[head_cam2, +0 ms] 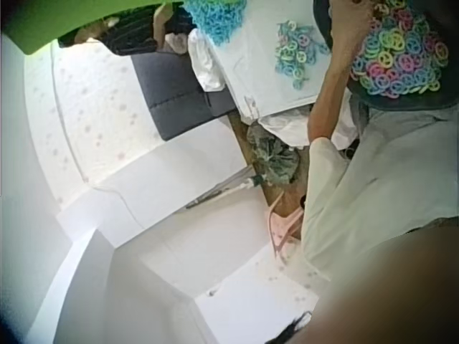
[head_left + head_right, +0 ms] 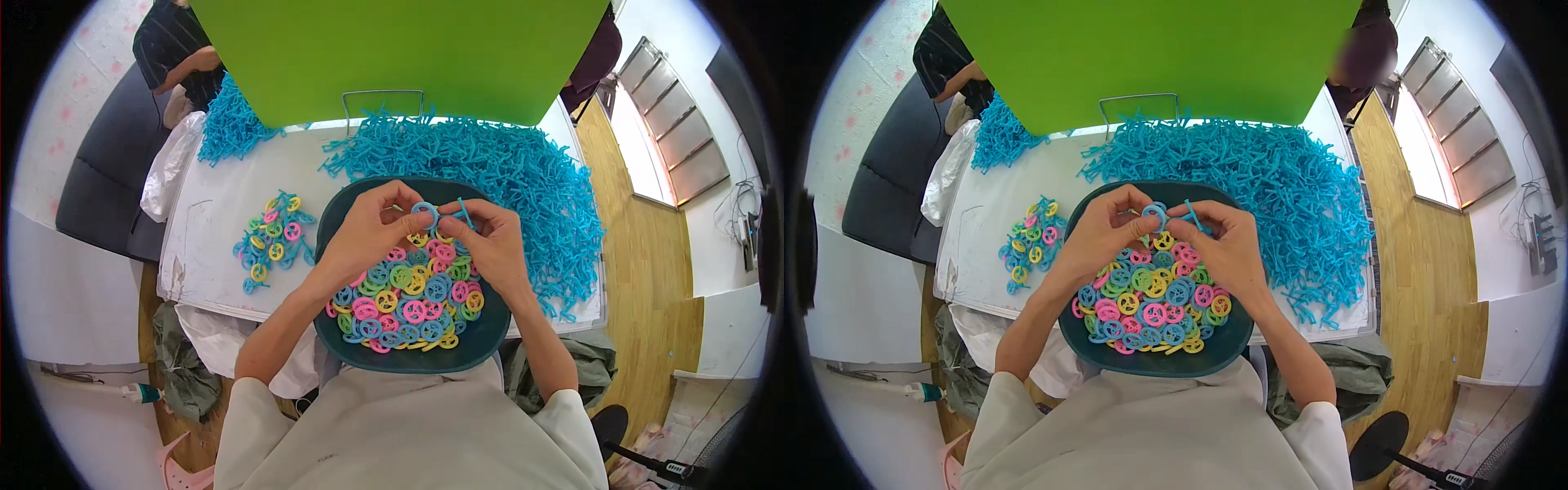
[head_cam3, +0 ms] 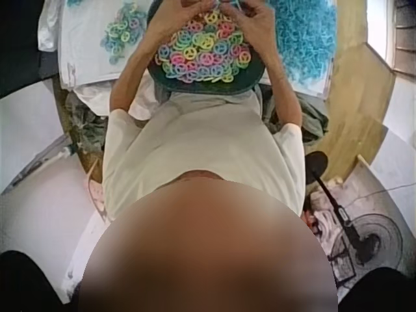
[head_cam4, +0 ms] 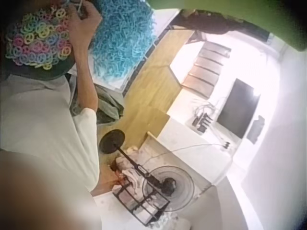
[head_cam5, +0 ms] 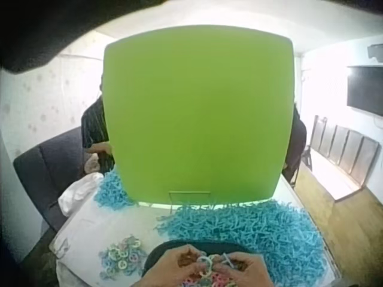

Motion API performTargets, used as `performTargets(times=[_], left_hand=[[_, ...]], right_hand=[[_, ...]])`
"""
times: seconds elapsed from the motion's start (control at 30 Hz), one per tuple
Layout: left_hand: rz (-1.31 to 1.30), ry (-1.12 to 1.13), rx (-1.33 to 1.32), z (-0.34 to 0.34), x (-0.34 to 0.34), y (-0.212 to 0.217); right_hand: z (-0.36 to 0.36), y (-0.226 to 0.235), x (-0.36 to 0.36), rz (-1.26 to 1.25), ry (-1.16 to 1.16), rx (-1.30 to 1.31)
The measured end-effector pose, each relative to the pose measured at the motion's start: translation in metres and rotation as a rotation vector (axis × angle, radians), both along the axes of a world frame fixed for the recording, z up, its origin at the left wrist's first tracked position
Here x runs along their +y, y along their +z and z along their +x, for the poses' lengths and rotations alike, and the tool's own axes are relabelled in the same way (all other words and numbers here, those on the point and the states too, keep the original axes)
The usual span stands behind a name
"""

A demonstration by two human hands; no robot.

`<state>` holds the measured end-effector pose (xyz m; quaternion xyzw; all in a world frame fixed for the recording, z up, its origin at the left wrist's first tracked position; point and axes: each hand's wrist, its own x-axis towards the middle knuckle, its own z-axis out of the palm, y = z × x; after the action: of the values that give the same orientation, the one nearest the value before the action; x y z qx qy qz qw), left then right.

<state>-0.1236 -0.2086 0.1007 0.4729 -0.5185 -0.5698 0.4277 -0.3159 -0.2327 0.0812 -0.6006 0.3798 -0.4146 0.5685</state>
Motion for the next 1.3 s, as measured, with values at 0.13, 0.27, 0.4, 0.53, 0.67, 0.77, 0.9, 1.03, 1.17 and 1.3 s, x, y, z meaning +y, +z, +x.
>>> performTargets(times=[0.13,0.27,0.4,0.53,0.67,0.77,0.9,1.03,1.17,1.3], left_hand=[[0.044,0.012,0.06,-0.004,0.001,-0.002],[-0.002,0.007,0.063,-0.001,-0.001,-0.01],[-0.026,0.045,-0.048,-0.005,0.002,-0.008],[-0.121,0.064,-0.113,-0.009,0.003,-0.009],[-0.108,0.046,-0.03,-0.006,0.001,-0.017],[-0.161,0.047,-0.159,-0.005,-0.002,-0.017],[-0.27,0.093,-0.194,-0.01,0.002,-0.009],[-0.21,0.162,-0.031,-0.008,0.002,-0.008],[-0.16,0.136,0.069,-0.008,0.006,-0.003],[-0.233,0.156,0.072,-0.011,0.006,-0.007]], right_hand=[[0.001,-0.004,0.002,-0.042,0.014,-0.006],[0.003,-0.002,0.002,-0.048,0.017,0.065],[0.002,-0.007,-0.001,-0.001,0.052,0.014],[0.001,-0.006,-0.001,0.0,0.076,0.046],[0.003,-0.003,0.001,0.01,0.106,0.08],[0.003,-0.006,0.0,0.051,0.094,0.022],[0.005,0.004,0.002,0.066,0.003,-0.018],[0.004,-0.003,0.003,-0.159,-0.053,0.012],[0.004,-0.001,0.003,-0.274,-0.14,0.18],[0.004,0.004,0.007,-0.201,-0.161,0.214]])
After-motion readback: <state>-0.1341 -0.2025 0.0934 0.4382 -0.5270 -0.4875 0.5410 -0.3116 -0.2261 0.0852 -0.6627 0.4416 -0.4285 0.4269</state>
